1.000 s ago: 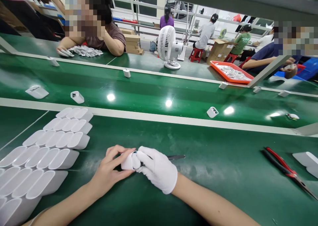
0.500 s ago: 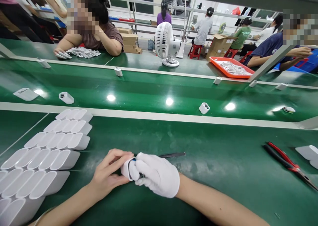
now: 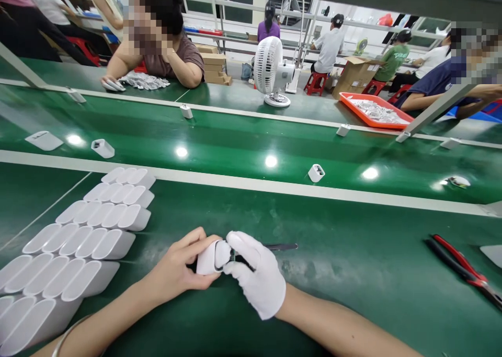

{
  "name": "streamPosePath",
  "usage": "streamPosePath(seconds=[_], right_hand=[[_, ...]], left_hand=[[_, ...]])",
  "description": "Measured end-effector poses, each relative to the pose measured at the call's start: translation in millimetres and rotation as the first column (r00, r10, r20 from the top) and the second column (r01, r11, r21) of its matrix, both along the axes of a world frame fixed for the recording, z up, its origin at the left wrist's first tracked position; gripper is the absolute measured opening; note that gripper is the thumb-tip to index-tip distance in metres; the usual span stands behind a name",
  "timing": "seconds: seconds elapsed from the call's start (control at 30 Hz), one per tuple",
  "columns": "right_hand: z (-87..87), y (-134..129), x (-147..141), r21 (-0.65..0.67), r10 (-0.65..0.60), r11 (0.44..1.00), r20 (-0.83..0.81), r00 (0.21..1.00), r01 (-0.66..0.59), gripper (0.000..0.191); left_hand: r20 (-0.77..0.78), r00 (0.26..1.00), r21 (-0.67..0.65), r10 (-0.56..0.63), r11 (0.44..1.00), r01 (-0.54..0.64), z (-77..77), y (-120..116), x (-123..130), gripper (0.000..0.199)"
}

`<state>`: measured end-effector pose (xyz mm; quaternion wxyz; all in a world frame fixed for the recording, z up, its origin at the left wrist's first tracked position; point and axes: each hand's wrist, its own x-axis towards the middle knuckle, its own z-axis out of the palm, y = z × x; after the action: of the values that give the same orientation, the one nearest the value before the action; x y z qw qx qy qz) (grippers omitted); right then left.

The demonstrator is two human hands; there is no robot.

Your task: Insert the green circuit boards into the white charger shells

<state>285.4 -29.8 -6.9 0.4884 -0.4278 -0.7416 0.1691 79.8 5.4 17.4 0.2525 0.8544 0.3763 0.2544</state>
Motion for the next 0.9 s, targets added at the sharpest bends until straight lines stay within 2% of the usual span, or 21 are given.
streamPosePath(seconds=[0.07,0.17,0.3,0.37,0.47,0.53,0.63,0.73,0.9], right_hand=[[0.9,3.9,2.3,0.065,0.084,0.994,0.009,0.996,-0.084,0.046],[5.0,10.0,2.5,0.135,0.188,0.972,0.054,0.981,-0.194,0.05],[14.3,11.0,4.6,0.181,0.209,0.956,0.142,0.968,-0.233,0.042],[18.2,9.2,12.1,0.112,0.159,0.98,0.082,0.984,-0.168,0.042],[17.6,8.5,26.9,-0.003,-0.014,1.0,-0.177,0.984,0.014,0.043],[12.1,9.5,31.5,0.004,-0.046,0.999,-0.275,0.96,0.049,0.043],[2.0,9.2,25.2,0.057,0.071,0.996,-0.173,0.982,-0.061,0.044],[-2.7,6.2,13.9,0.097,0.162,0.983,-0.068,0.984,-0.156,0.047],[-1.6,4.6,9.2,0.129,0.146,0.981,-0.017,0.989,-0.143,0.047]], left_hand=[[0.021,1.0,0.09,0.018,0.996,-0.019,-3.4,-2.9,0.8,0.038],[0.025,1.0,0.216,-0.018,0.976,0.012,-8.5,-2.7,-0.8,0.043],[0.042,0.995,0.326,-0.093,0.942,0.075,-11.3,8.4,-8.3,0.044],[0.059,0.997,0.298,-0.054,0.954,0.034,-11.2,14.3,-10.7,0.041],[0.122,0.987,0.185,0.103,0.975,-0.125,-11.3,14.5,-7.2,0.038],[0.179,0.979,0.13,0.096,0.984,-0.12,-12.6,8.6,-0.8,0.04],[0.196,0.981,0.06,0.014,0.998,-0.026,-16.2,0.0,6.9,0.043],[0.198,0.98,0.027,-0.007,1.0,0.002,-18.5,-1.0,6.5,0.045],[0.231,0.972,0.056,-0.034,0.998,0.022,-17.7,2.8,1.5,0.045]])
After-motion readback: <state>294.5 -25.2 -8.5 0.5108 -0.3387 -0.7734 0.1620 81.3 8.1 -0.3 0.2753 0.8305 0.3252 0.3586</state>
